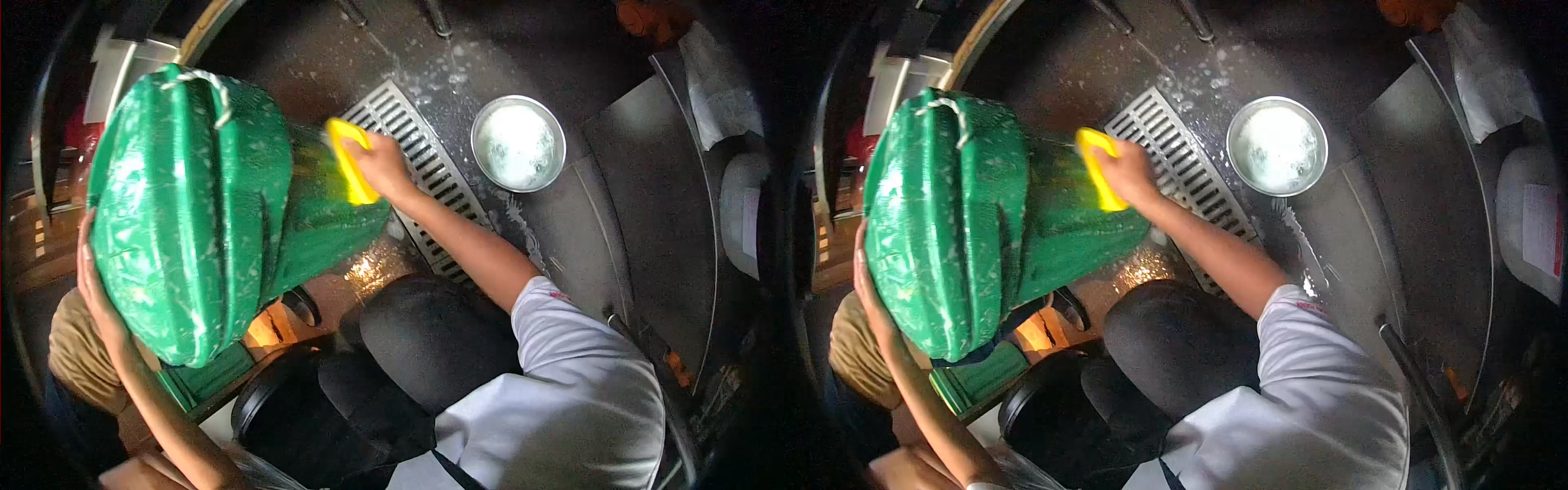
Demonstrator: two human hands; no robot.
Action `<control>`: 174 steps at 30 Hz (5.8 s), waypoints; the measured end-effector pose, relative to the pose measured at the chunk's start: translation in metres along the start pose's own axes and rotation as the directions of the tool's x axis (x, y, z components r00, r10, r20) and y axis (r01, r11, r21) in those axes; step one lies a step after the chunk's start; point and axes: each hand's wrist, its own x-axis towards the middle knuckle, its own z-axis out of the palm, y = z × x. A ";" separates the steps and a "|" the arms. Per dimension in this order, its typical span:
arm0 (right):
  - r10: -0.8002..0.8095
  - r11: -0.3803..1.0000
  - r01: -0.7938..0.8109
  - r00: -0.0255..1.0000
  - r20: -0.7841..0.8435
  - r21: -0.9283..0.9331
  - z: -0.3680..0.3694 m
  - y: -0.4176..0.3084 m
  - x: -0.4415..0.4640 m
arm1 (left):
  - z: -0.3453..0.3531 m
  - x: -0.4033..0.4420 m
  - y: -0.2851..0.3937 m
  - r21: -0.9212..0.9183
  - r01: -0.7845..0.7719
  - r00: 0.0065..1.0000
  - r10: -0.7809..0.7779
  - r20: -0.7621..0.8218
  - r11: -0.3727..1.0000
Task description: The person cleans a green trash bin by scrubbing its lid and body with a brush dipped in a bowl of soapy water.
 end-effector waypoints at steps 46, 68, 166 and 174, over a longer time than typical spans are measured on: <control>-0.004 0.878 -0.094 0.979 0.203 0.469 0.009 -0.101 -0.033 | -0.001 0.007 -0.013 -0.156 0.137 0.990 -0.142 -0.020 0.978; 0.230 0.819 -0.316 0.946 -0.230 -0.478 0.012 0.174 0.029 | -0.026 -0.003 -0.045 -0.116 0.157 0.984 -0.165 -0.062 0.981; 0.026 0.901 -0.056 0.997 0.076 0.430 0.011 -0.019 0.002 | 0.011 0.044 -0.091 -0.609 0.255 0.967 -0.213 0.143 0.751; 0.066 0.823 -0.119 0.991 -0.116 -0.556 0.007 0.166 0.053 | 0.024 0.031 -0.066 -0.499 0.168 0.985 -0.128 0.113 0.850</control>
